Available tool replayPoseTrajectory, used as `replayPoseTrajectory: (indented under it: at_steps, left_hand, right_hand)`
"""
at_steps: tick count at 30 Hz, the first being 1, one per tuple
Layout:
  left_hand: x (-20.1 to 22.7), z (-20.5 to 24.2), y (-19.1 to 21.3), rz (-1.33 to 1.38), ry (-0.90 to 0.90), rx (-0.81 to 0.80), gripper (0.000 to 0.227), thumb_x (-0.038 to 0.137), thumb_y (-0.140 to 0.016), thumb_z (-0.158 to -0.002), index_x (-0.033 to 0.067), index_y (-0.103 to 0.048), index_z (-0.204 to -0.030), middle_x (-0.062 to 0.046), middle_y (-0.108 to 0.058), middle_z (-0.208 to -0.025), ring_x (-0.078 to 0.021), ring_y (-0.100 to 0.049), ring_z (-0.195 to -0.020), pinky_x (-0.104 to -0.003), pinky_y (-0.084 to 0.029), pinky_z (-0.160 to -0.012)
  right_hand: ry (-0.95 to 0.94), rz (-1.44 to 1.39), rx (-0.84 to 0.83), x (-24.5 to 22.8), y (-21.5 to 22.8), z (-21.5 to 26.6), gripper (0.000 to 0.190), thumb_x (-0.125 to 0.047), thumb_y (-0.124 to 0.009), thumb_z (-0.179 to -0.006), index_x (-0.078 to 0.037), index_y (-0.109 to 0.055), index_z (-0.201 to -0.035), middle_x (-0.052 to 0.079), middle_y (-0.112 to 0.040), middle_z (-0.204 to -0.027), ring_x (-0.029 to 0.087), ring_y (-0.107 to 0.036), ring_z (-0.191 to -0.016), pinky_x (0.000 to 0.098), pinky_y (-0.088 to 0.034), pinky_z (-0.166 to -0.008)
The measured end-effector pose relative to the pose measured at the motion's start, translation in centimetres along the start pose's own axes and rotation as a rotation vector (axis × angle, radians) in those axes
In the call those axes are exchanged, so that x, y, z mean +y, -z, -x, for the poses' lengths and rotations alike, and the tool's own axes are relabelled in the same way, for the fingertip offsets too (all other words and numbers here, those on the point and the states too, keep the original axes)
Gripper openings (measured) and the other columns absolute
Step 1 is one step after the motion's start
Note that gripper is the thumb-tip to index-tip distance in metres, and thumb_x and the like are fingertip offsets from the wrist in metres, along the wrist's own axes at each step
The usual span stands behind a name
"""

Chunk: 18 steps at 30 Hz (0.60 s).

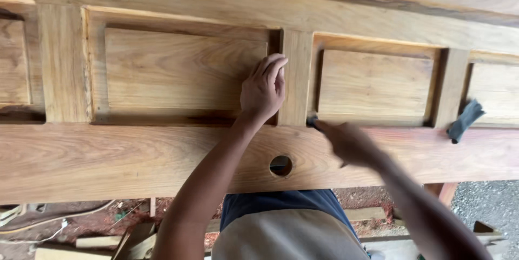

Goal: The person sands the surface and recessed panels of a wooden door using a piece of sandpaper and a sanding block, moving around the various sections of the door.

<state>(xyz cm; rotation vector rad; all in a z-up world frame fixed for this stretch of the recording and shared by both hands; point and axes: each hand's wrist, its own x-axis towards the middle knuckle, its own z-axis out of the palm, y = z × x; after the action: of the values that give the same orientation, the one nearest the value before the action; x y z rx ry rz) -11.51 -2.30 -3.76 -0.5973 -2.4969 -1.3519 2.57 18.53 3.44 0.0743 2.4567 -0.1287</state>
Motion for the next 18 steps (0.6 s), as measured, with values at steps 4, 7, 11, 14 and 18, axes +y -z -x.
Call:
replayPoseTrajectory:
  at_steps: [4,7,11,14,18]
  left_hand:
    - [3.1,-0.8,2.2,0.382,0.086,-0.256,0.04,0.035,-0.052,-0.103,0.0124,-0.055,-0.136,-0.01,-0.063,-0.129,-0.0275,-0.064,-0.117,-0.041,-0.054,-0.097]
    - [7.6,-1.0,1.7,0.711,0.128,-0.425,0.045,0.035,-0.061,-0.099,0.0066,-0.057,-0.134,-0.016,-0.065,-0.122,-0.03,-0.066,-0.113,-0.04,-0.055,-0.093]
    - [8.5,-1.6,0.2,0.599,0.24,-0.182,0.01,0.012,-0.074,-0.092,0.0067,-0.071,-0.101,-0.009,-0.069,-0.083,-0.0262,-0.074,-0.074,-0.029,-0.062,-0.058]
    - [9.9,-1.2,-0.3,0.721,0.317,-0.127,0.007,0.007,-0.076,-0.09,0.0027,-0.073,-0.096,-0.015,-0.07,-0.084,-0.0281,-0.074,-0.074,-0.032,-0.062,-0.057]
    - [9.2,0.2,-0.8,0.919,0.53,-0.122,0.016,0.011,-0.069,-0.097,-0.0039,-0.07,-0.101,-0.016,-0.071,-0.078,-0.0207,-0.074,-0.072,-0.028,-0.062,-0.059]
  right_hand:
    - [-0.08,-0.69,-0.163,3.2,10.5,0.9,0.048,-0.014,-0.047,-0.098,-0.011,-0.06,-0.145,0.015,-0.065,-0.138,0.03,-0.067,-0.1,0.0372,-0.051,-0.083]
    - [0.169,-0.804,0.016,2.4,12.4,0.9,0.04,-0.012,-0.057,-0.098,-0.01,-0.066,-0.137,0.006,-0.074,-0.116,0.014,-0.062,-0.11,0.0327,-0.045,-0.096]
    - [0.39,-0.337,0.479,3.0,13.7,-0.7,0.059,-0.03,-0.084,-0.082,-0.024,-0.068,-0.139,0.009,-0.072,-0.114,0.032,-0.066,-0.113,0.0463,-0.052,-0.091]
    - [0.715,-0.323,0.599,3.0,13.5,-3.6,0.055,-0.032,-0.087,-0.079,-0.008,-0.072,-0.127,0.012,-0.071,-0.116,0.036,-0.065,-0.11,0.0479,-0.051,-0.094]
    - [0.913,-0.383,0.482,3.5,13.3,-7.0,0.011,-0.017,-0.08,-0.089,-0.014,-0.081,-0.099,0.0,-0.073,-0.084,0.023,-0.071,-0.078,0.039,-0.052,-0.081]
